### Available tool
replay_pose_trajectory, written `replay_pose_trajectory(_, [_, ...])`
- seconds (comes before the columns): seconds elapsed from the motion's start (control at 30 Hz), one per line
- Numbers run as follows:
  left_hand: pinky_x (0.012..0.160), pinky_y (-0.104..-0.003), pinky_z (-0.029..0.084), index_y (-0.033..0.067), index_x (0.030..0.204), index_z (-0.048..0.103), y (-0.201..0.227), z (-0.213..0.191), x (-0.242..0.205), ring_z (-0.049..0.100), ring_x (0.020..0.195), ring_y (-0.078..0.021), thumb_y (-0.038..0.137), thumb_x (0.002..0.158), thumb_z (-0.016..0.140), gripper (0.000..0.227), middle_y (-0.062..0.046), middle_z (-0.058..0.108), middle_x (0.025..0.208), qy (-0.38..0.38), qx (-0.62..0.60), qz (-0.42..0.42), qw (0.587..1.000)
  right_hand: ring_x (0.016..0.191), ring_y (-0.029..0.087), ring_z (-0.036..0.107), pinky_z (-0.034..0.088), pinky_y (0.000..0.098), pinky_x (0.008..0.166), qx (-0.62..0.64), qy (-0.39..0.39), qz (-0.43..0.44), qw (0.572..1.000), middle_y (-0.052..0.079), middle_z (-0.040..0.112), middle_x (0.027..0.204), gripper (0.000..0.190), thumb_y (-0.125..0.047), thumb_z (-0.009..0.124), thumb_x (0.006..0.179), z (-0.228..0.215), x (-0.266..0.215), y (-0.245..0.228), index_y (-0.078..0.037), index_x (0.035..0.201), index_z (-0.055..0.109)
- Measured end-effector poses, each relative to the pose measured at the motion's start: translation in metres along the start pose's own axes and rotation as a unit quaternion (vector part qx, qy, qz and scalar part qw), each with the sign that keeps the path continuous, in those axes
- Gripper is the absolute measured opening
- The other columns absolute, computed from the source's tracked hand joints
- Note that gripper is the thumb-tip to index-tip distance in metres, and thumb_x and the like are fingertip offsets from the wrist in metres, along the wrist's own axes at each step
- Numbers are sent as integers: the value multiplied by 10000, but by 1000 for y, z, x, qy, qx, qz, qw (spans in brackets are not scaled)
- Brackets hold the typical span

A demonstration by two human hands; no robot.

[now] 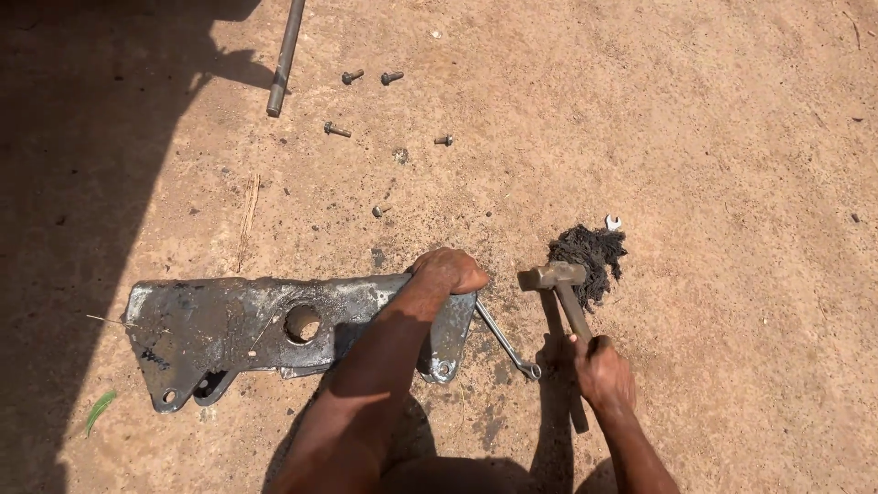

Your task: Using a hammer and wrench to repair or dismantle a large metal automotive bracket on the ground.

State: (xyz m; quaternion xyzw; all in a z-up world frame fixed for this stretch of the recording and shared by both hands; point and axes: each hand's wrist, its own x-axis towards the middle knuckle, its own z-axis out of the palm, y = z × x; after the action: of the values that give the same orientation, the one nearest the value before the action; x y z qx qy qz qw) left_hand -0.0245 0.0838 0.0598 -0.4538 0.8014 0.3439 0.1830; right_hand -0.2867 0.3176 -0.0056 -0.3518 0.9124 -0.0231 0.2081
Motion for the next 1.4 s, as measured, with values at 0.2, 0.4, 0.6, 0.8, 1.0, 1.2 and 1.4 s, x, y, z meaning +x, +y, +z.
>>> replay_pose_trajectory(0.2, [1006,-637,493,53,1022,768,-7,9,14,663,1134,-304,373,881,509,436,-175,725,1094,26,-20,10,999,1210,366,538,482,567,982,-142,91,-165,972,195,570,1330,603,-484,631,897,8,-48,-78,-140,1389,570])
replay_pose_trajectory(0.4, [802,-528,546,97,864,704,-1,-1,-8,603,801,-192,381,888,587,308,-31,553,772,-1,-38,-35,999,945,254,677,618,411,804,-92,-101,-200,970,129,662,1236,532,-406,628,971,37,-35,-113,-136,1424,559])
replay_pose_trajectory(0.6, [697,-482,516,105,802,670,-1,-2,-14,526,704,-178,347,811,612,249,-1,504,712,42,-56,-20,997,820,242,710,622,386,700,-164,-64,-274,945,150,688,1197,484,-267,636,957,12,-7,-112,-95,1405,580])
replay_pose_trajectory(0.8, [775,-519,541,73,832,738,-1,-1,-10,621,837,-242,342,739,643,300,-72,623,817,72,-80,-42,993,991,226,718,569,423,882,-176,0,-371,912,43,671,1288,422,-42,573,910,-72,11,-158,-173,1300,667])
replay_pose_trajectory(1.0, [848,-574,561,63,942,787,8,-9,-18,715,976,-298,361,734,624,398,-162,774,1005,33,-70,-64,995,1055,172,691,397,427,1112,-291,59,-475,829,30,722,1207,342,-107,485,1010,-103,28,-194,-188,1251,714])
replay_pose_trajectory(1.2, [800,-563,561,77,964,773,5,-8,-17,669,945,-285,391,737,663,403,-138,719,971,40,-65,-80,994,1141,150,649,355,435,1108,-239,44,-492,836,4,722,1217,468,-20,471,948,-88,54,-171,-217,1311,690])
replay_pose_trajectory(1.4, [752,-482,561,88,788,684,5,-6,-17,582,727,-208,344,815,639,262,-21,570,728,31,-89,-74,993,1133,145,626,308,462,1166,-204,61,-479,852,-17,712,1245,444,-37,417,1029,-71,63,-161,-239,1310,696])
